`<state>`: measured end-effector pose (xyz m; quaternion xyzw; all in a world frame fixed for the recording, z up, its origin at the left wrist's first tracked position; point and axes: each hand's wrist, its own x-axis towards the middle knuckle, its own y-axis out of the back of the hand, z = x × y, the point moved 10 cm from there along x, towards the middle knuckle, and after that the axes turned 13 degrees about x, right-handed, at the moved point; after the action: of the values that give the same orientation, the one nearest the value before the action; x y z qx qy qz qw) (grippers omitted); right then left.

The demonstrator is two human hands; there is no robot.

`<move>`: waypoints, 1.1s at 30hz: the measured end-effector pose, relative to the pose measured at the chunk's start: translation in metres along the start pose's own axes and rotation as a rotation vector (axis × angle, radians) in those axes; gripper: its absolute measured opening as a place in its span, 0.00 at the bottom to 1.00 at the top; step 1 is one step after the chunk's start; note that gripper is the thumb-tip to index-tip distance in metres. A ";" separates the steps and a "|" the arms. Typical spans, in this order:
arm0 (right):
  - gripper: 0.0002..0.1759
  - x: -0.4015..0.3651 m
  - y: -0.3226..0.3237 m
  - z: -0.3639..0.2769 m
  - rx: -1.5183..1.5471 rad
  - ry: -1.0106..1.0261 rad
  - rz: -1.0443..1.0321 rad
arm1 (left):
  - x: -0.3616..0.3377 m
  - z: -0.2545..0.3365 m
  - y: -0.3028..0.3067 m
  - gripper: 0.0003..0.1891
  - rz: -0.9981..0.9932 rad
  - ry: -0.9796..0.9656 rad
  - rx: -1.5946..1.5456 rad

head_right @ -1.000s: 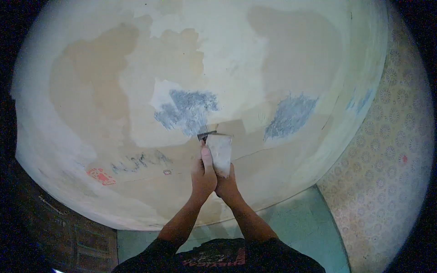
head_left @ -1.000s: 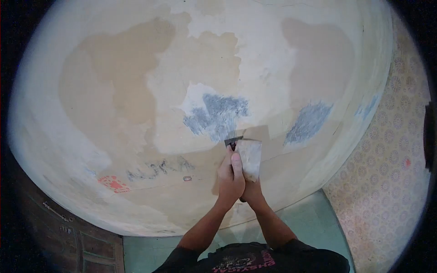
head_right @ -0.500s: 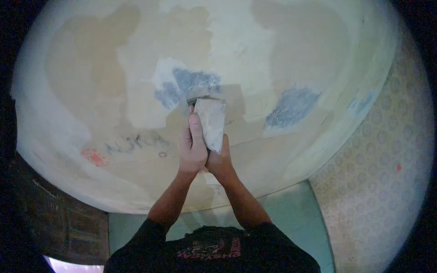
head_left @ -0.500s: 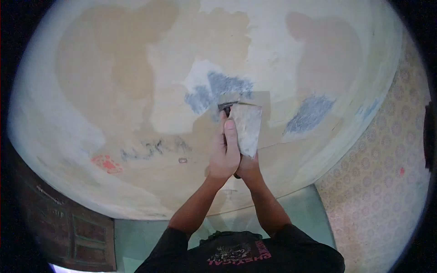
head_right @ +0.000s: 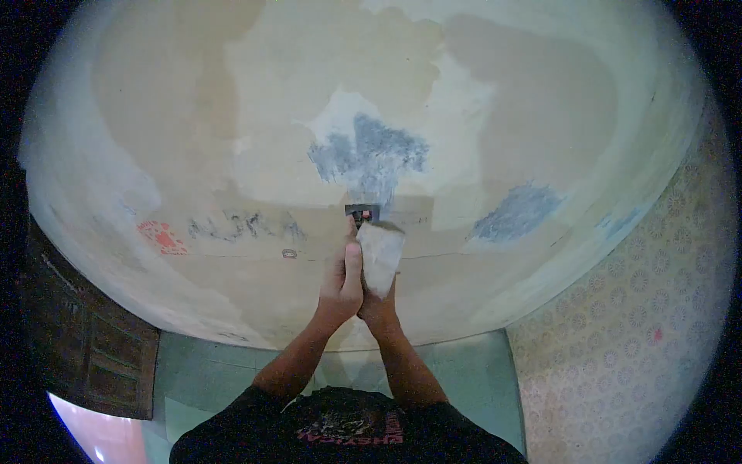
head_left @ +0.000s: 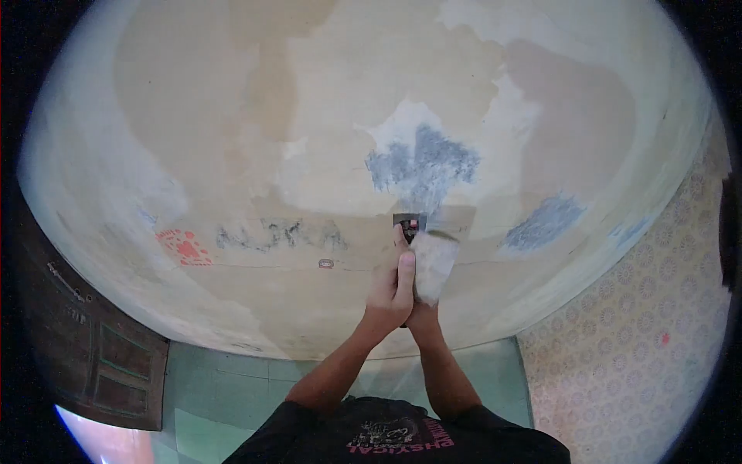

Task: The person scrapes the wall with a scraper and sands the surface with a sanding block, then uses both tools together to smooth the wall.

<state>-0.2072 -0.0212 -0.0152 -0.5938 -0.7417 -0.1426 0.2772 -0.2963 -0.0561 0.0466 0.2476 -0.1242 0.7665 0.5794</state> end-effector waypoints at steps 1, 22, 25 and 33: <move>0.26 -0.001 -0.006 0.002 -0.072 0.058 -0.033 | -0.002 -0.003 -0.003 0.28 -0.068 -0.003 -0.012; 0.29 0.081 -0.046 -0.081 0.452 0.178 -0.035 | 0.054 0.082 0.029 0.27 0.008 -0.108 0.160; 0.30 0.064 -0.027 -0.058 0.380 0.176 -0.073 | 0.034 0.062 0.010 0.27 0.014 -0.095 0.142; 0.38 -0.174 0.070 0.104 -0.142 -0.724 -0.055 | -0.137 -0.129 -0.056 0.28 -0.482 0.562 0.141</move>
<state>-0.1407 -0.0867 -0.2085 -0.6036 -0.7956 0.0182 -0.0489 -0.2457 -0.0909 -0.1400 0.0887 0.1544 0.6530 0.7361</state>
